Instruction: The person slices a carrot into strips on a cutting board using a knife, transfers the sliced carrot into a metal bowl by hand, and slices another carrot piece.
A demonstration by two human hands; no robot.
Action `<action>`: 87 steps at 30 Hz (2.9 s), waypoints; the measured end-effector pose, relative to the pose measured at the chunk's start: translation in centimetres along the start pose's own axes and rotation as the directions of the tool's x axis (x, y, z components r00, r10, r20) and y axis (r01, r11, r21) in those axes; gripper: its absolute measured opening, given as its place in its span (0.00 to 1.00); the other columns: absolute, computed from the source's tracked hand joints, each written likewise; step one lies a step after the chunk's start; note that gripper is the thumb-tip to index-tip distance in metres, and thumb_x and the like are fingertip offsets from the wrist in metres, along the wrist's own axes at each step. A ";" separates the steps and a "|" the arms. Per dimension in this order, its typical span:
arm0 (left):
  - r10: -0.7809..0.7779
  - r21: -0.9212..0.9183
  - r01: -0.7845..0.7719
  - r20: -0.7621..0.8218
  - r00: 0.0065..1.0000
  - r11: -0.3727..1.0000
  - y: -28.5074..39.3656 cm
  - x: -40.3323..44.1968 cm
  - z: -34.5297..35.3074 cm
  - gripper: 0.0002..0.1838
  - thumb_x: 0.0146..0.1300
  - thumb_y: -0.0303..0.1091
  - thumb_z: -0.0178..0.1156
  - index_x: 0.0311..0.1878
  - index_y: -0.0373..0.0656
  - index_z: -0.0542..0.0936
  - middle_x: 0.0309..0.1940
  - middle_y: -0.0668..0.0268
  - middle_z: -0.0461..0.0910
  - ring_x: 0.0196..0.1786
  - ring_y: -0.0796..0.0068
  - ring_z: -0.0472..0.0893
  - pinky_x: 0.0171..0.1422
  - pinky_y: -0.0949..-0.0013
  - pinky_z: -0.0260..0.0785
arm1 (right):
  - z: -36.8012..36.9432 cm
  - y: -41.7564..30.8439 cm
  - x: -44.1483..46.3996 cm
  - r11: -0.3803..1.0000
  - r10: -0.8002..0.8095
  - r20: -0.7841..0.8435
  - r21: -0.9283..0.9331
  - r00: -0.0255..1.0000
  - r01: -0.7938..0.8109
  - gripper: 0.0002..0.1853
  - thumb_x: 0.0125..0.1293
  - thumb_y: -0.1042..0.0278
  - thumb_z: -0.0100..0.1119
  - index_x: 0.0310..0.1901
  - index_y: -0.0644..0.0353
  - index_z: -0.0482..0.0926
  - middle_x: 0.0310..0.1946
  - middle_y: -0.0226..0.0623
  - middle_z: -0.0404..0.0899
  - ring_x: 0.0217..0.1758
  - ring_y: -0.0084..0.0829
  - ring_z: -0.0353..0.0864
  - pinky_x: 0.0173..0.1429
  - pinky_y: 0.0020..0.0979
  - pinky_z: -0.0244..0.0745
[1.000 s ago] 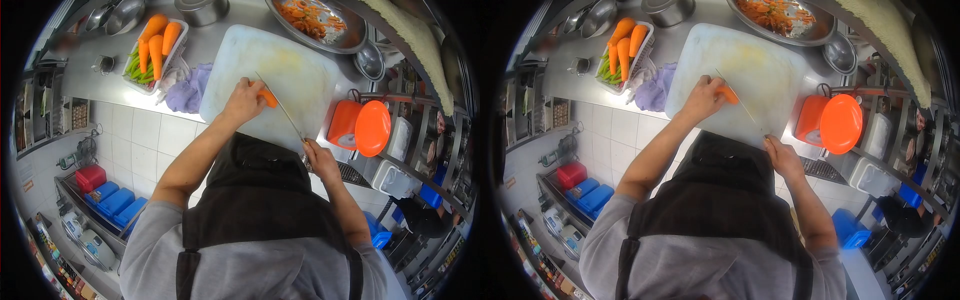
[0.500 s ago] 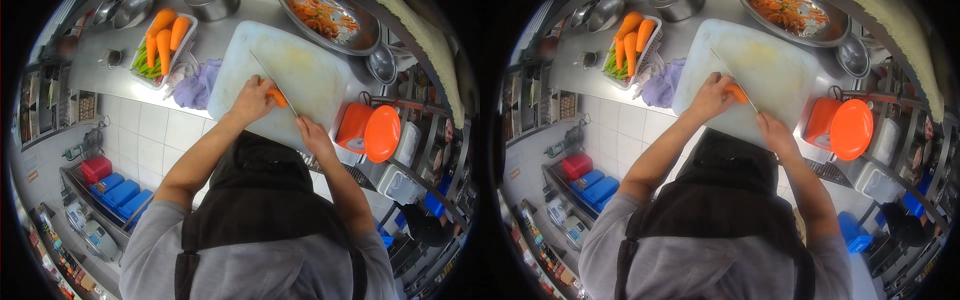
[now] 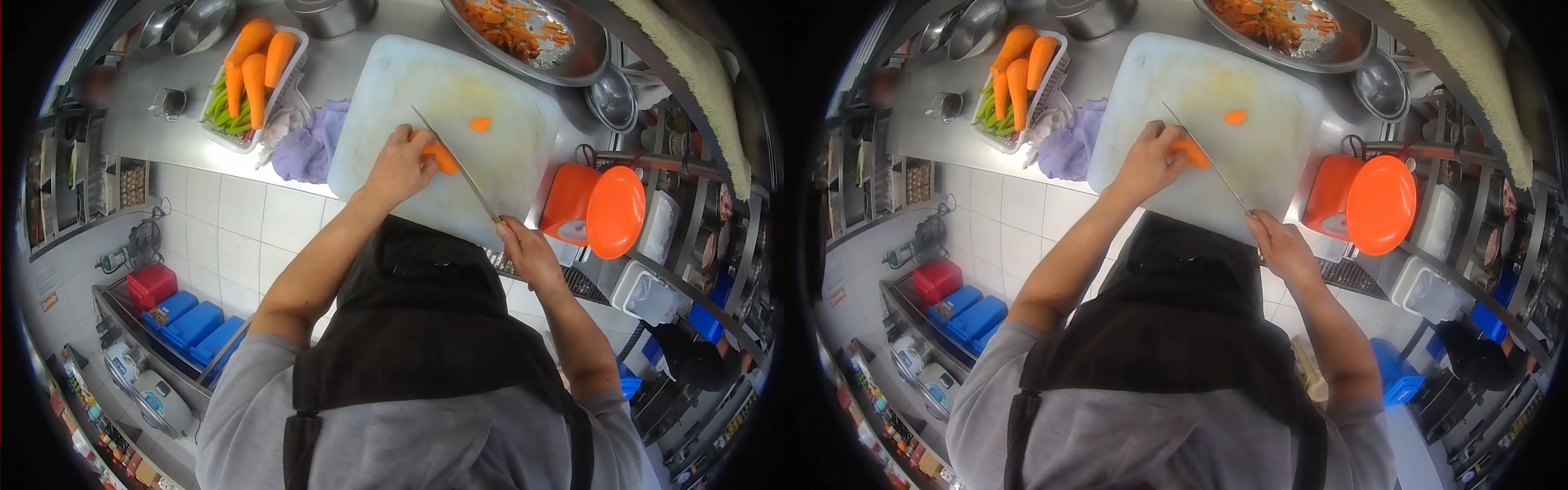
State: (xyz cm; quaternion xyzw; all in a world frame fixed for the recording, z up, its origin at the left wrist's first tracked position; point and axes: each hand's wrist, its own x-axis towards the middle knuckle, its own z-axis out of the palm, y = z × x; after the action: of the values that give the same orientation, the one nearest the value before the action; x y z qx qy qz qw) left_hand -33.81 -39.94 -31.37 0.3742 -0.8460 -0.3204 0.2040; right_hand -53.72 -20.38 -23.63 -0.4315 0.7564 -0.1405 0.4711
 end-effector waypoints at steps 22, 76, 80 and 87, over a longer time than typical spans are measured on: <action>0.008 0.003 -0.008 0.049 0.999 1.000 -0.4 0.2 -0.1 0.21 0.54 0.30 0.66 0.53 0.47 0.77 0.43 0.48 0.74 0.46 0.46 0.79 0.52 0.52 0.76 | 3.9 -1.8 8.7 0.988 -0.150 -0.084 0.026 0.985 0.152 0.24 0.78 0.47 0.43 0.54 0.60 0.78 0.48 0.59 0.80 0.55 0.61 0.76 0.59 0.51 0.70; -0.002 -0.037 0.001 -0.033 0.999 0.999 0.1 -0.1 0.3 0.18 0.55 0.28 0.66 0.50 0.43 0.77 0.43 0.50 0.75 0.45 0.48 0.79 0.50 0.52 0.76 | 4.4 -0.1 8.3 0.986 -0.163 -0.044 -0.022 0.986 0.162 0.23 0.78 0.47 0.41 0.54 0.57 0.76 0.42 0.58 0.81 0.49 0.64 0.77 0.53 0.55 0.70; -0.018 -0.029 0.017 -0.032 0.999 0.999 0.2 -0.1 0.1 0.19 0.54 0.29 0.66 0.50 0.42 0.77 0.43 0.50 0.75 0.45 0.49 0.79 0.49 0.53 0.76 | 3.2 -0.8 6.7 0.989 -0.151 -0.094 -0.005 0.984 0.151 0.22 0.78 0.48 0.42 0.54 0.57 0.76 0.42 0.59 0.80 0.48 0.63 0.77 0.52 0.54 0.71; -0.006 -0.027 0.004 -0.044 0.999 1.000 -0.2 -0.2 0.4 0.21 0.54 0.29 0.67 0.53 0.41 0.76 0.44 0.50 0.76 0.46 0.48 0.79 0.50 0.53 0.76 | 0.3 -0.7 0.3 0.999 0.028 0.040 0.033 0.999 -0.029 0.20 0.78 0.50 0.45 0.56 0.57 0.77 0.38 0.60 0.81 0.45 0.62 0.79 0.49 0.52 0.73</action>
State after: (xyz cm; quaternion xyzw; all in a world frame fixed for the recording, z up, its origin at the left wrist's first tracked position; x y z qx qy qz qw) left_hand -33.86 -39.75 -31.85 0.3804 -0.8360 -0.3240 0.2268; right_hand -53.14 -20.93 -23.57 -0.4154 0.7507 -0.1378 0.4949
